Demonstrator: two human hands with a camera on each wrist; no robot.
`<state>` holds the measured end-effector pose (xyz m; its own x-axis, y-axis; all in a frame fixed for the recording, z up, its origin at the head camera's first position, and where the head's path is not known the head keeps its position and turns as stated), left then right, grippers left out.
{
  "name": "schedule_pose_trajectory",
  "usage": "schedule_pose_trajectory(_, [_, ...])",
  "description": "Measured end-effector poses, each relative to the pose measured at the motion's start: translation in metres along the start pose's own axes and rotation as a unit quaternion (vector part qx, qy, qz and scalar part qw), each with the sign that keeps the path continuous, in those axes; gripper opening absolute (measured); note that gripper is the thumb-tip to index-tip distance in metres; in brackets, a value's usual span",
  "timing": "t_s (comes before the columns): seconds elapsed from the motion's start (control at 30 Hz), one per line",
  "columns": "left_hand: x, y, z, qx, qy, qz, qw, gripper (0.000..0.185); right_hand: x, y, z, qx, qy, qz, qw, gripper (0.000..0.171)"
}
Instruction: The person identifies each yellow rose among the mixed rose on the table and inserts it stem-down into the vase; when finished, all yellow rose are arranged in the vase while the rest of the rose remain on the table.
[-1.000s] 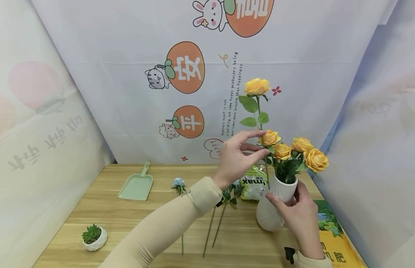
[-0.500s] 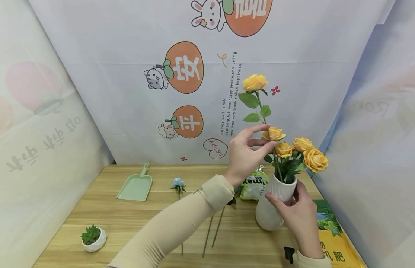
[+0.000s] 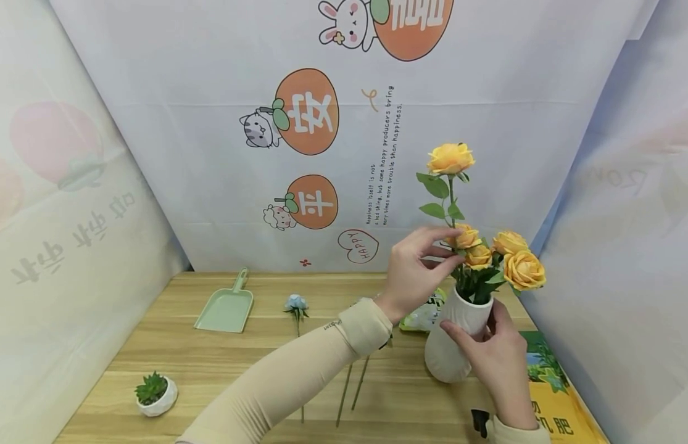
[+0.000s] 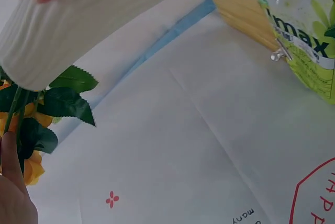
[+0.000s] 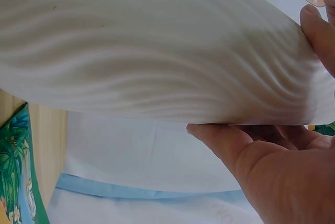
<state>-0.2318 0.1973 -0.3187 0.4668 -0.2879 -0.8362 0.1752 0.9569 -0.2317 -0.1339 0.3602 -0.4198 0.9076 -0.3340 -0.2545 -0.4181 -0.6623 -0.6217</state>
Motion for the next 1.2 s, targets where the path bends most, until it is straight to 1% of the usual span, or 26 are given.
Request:
schedule_pose_trajectory(0.1, [0.005,0.001,-0.002,-0.008,0.006,-0.007,0.9999,0.037,-0.001,-0.001,0.000,0.001,0.002,-0.004,1.000,0.097])
schedule_pose_trajectory(0.37, [0.015,0.003,-0.006,-0.024,0.017,-0.002,0.9996,0.039,-0.001,-0.001,0.000,0.001,0.000,-0.007,1.000,0.099])
schedule_pose_trajectory(0.6, [0.022,0.006,-0.010,-0.035,0.021,-0.023,0.9989,0.043,-0.001,-0.001,-0.001,-0.003,0.001,-0.005,1.000,0.099])
schedule_pose_trajectory(0.7, [0.027,0.006,-0.012,-0.038,0.017,-0.036,0.9985,0.044,-0.001,-0.001,0.000,-0.006,-0.001,-0.004,1.000,0.097])
schedule_pose_trajectory(0.83, [0.034,0.008,-0.015,-0.031,0.009,-0.055,0.9980,0.039,-0.001,0.000,-0.001,-0.012,-0.002,-0.003,1.000,0.095])
schedule_pose_trajectory(1.03, [0.040,0.009,-0.021,-0.021,0.010,-0.065,0.9976,0.024,0.000,0.000,-0.003,-0.021,0.004,-0.007,1.000,0.097])
schedule_pose_trajectory(1.2, [0.042,0.009,-0.023,-0.039,0.004,-0.091,0.9951,0.019,0.000,-0.001,-0.003,-0.025,0.004,-0.006,1.000,0.098])
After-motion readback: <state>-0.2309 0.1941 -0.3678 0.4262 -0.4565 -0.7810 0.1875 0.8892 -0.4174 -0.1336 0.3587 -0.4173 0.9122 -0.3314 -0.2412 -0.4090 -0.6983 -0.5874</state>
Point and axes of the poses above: each hand's wrist, its own x-axis away from the middle knuckle, its own y-axis out of the palm, z = x × y, the point moved 2 cm from there along -x, towards the middle knuckle, and after that the axes turned 1 degree about -y, right-handed, at the moved point
